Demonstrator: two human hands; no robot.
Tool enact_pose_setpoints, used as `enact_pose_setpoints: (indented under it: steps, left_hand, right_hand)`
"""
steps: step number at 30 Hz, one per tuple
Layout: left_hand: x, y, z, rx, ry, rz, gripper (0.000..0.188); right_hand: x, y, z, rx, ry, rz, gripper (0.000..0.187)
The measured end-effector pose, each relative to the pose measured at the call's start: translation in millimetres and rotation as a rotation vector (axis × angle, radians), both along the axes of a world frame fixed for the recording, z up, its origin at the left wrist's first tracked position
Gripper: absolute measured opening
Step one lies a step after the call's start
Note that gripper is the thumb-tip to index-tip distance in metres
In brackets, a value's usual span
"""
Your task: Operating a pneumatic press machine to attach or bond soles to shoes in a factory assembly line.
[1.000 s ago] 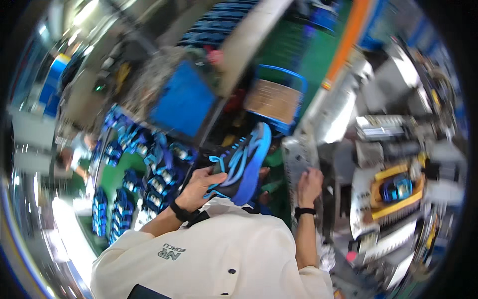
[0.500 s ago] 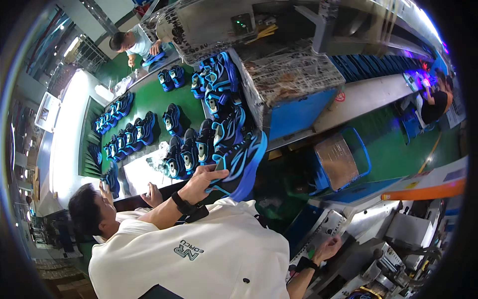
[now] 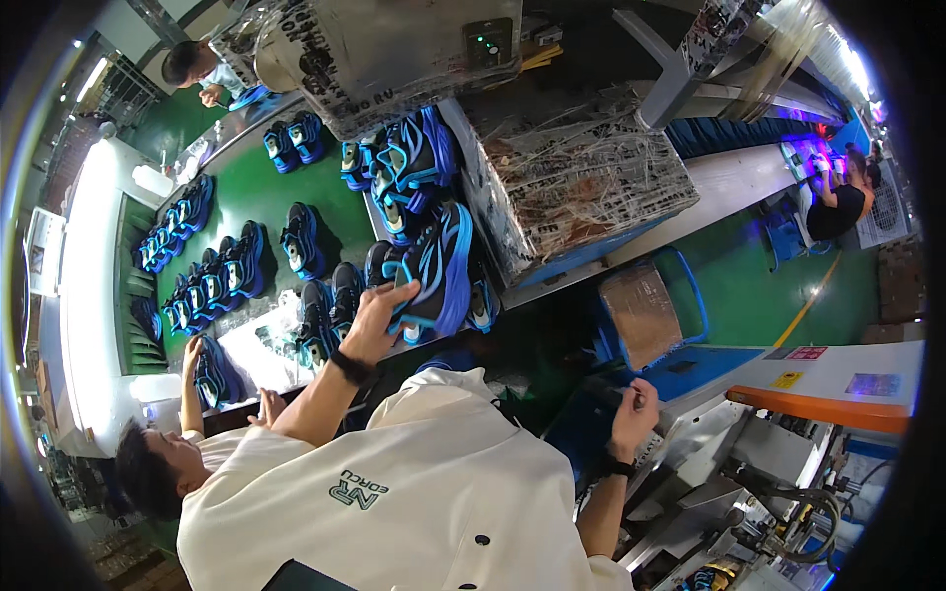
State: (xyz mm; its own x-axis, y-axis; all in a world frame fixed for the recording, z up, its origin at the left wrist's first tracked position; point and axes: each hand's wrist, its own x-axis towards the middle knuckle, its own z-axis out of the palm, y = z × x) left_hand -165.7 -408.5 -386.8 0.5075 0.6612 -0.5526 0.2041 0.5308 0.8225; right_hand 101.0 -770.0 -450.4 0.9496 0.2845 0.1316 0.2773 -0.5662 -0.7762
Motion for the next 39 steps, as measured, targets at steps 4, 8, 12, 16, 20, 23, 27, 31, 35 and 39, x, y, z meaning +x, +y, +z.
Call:
enact_pose_setpoints:
  steps: [4,8,12,16,20,23,27,31,35,39]
  left_hand:
    - [33,33,-25,-0.028,0.046,0.097,0.024]
    - [34,50,-52,-0.205,-0.145,0.204,0.026]
    - [29,65,-71,0.342,0.322,-0.129,0.049]
    - [24,79,-71,0.647,0.689,-0.293,0.066]
    - [19,89,-63,0.508,0.593,-0.219,0.062]
    - [18,90,-59,0.467,0.611,-0.260,0.066]
    - [16,93,-57,0.584,0.722,-0.315,0.075]
    - [13,99,-63,0.556,0.668,-0.209,0.071]
    - [10,107,-84,0.426,0.596,-0.208,0.067]
    - [8,106,-112,0.527,0.463,-0.126,0.059]
  right_hand:
    - [-11,14,3,-0.001,0.088,0.102,0.011]
    - [-24,7,-4,-0.055,0.064,0.104,0.010]
    - [-26,13,-4,-0.165,0.211,0.057,0.012]
    - [10,57,45,0.170,0.100,0.130,0.010]
    - [73,125,170,0.047,-0.077,0.076,0.013]
    - [92,205,272,0.252,-0.402,0.257,0.009]
    - [93,346,387,0.028,-0.963,0.516,0.016]
    - [89,513,448,-0.108,-1.295,0.858,0.027]
    - [78,678,457,-0.221,-1.638,1.152,0.042]
    - [64,804,427,-0.256,-1.759,1.212,0.065]
